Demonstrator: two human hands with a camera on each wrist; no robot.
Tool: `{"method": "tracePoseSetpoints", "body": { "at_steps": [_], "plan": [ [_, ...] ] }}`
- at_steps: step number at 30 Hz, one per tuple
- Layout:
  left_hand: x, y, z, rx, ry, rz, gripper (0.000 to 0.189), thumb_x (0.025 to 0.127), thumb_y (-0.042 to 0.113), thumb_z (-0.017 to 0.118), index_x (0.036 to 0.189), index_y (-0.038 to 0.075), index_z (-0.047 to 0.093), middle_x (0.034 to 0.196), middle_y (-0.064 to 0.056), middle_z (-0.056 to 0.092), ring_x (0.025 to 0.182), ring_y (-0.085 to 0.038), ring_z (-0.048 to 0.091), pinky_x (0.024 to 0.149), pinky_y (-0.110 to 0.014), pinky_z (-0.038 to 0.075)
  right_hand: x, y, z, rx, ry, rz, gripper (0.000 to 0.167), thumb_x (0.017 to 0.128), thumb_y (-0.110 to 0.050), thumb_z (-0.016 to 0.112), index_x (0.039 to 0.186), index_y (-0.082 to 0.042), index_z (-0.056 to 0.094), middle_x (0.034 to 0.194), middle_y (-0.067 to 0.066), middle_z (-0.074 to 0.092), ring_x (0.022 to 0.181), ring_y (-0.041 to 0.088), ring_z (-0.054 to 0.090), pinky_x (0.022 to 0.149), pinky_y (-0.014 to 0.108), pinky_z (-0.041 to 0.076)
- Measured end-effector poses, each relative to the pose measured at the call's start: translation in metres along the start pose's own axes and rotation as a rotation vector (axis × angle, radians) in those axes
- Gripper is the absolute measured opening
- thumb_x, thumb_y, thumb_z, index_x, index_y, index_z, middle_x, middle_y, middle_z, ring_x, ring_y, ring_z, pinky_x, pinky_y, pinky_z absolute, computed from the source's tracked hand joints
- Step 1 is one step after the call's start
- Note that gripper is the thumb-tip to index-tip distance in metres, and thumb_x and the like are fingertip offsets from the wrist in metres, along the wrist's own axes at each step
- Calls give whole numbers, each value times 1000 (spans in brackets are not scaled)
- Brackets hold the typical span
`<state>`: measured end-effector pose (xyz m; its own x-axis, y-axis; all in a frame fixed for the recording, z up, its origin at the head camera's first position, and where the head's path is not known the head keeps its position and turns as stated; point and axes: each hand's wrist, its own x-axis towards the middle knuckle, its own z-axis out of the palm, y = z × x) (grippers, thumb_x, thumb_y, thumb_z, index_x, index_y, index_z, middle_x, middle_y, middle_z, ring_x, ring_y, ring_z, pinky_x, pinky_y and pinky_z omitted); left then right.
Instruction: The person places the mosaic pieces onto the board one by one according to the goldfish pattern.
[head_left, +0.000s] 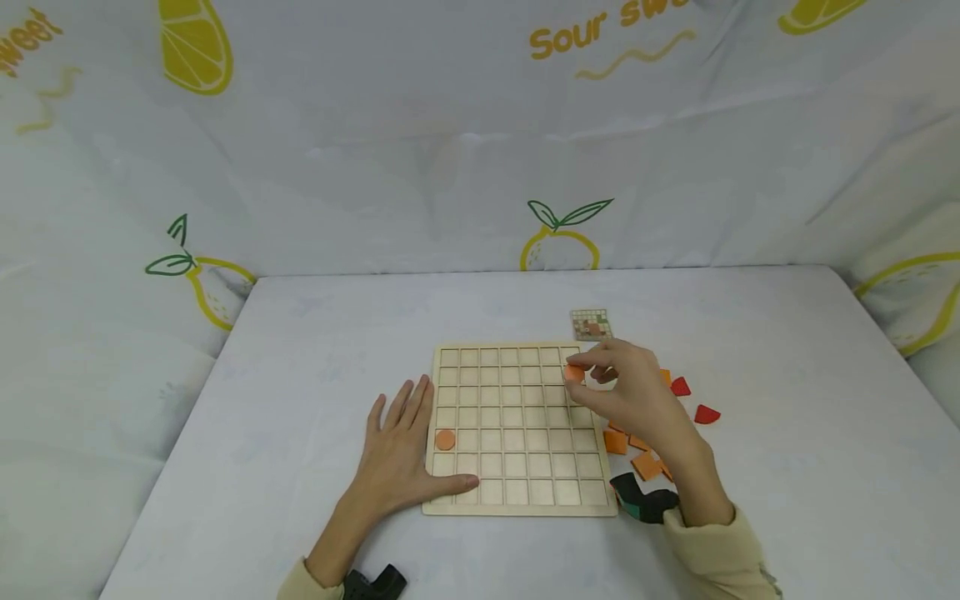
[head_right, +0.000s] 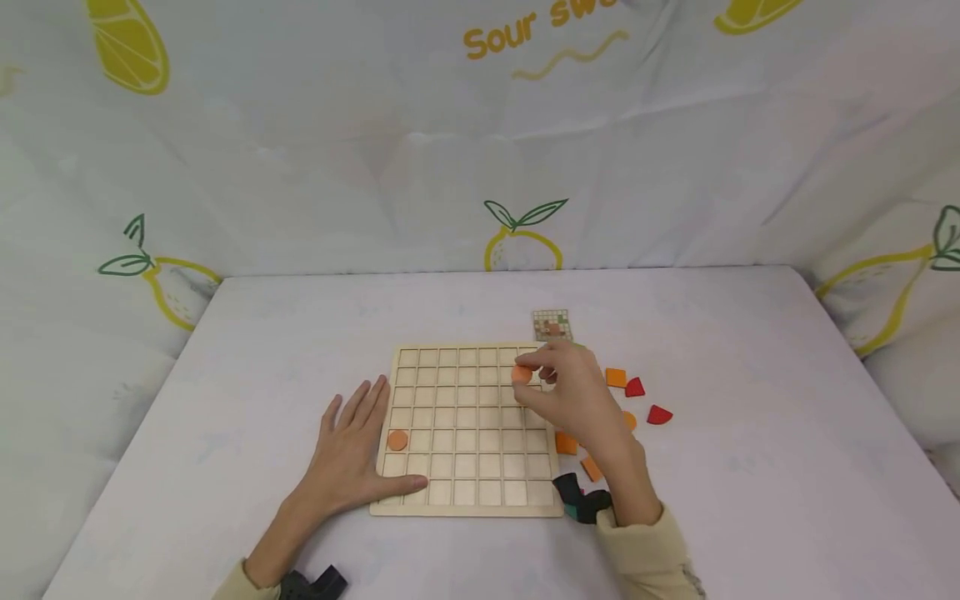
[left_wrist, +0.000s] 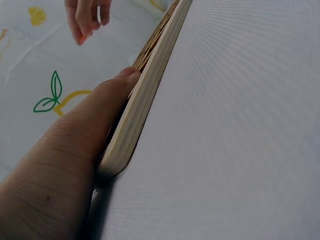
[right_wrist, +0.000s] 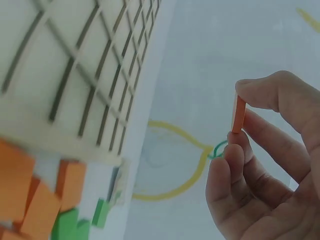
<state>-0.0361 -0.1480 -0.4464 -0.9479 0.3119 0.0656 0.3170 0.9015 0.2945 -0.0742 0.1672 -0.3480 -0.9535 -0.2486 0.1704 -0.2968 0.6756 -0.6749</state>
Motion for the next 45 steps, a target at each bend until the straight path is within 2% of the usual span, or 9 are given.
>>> {"method": "tracePoseSetpoints", "body": {
  "at_steps": [7,15,21,31,36,45],
  "plan": [
    [0,0,2,-8,1,-4,140,64,95,59,164,6,17,173,-10,18,160,-31,18,125,-61,8,12,-17,21,25,-34,-61,24,82,-4,78,106,-2,80,97,8,74,83,25,65,76,36,59],
    [1,0,1,-1,-22,-13,140,65,92,62,164,6,12,173,-8,14,162,-30,15,126,-60,6,20,-35,44,93,-89,-96,22,82,-6,78,104,-4,80,93,5,71,82,26,62,78,44,59],
    [2,1,0,-1,-39,-19,140,65,91,62,164,7,11,174,-6,12,162,-29,14,126,-60,5,25,-43,62,150,-130,-110,27,79,-4,76,106,-2,79,97,4,72,83,24,63,79,37,59],
    [1,1,0,14,-36,-10,139,67,92,61,164,5,14,173,-8,14,162,-30,15,126,-61,7,36,-61,89,231,-136,-150,27,79,-3,75,106,-1,79,96,7,73,84,28,65,78,40,60],
    [1,2,0,17,-37,-8,138,67,90,62,164,5,15,173,-8,15,162,-30,14,126,-61,7,40,-64,104,275,-142,-125,29,79,-4,75,107,0,79,94,9,73,84,30,67,76,37,60],
    [0,2,-2,25,-39,-5,137,68,93,58,163,4,17,173,-8,14,162,-30,14,125,-61,7,44,-61,123,270,-126,-72,28,78,-2,74,105,1,80,93,10,73,80,21,66,73,28,58]
  ]
}}
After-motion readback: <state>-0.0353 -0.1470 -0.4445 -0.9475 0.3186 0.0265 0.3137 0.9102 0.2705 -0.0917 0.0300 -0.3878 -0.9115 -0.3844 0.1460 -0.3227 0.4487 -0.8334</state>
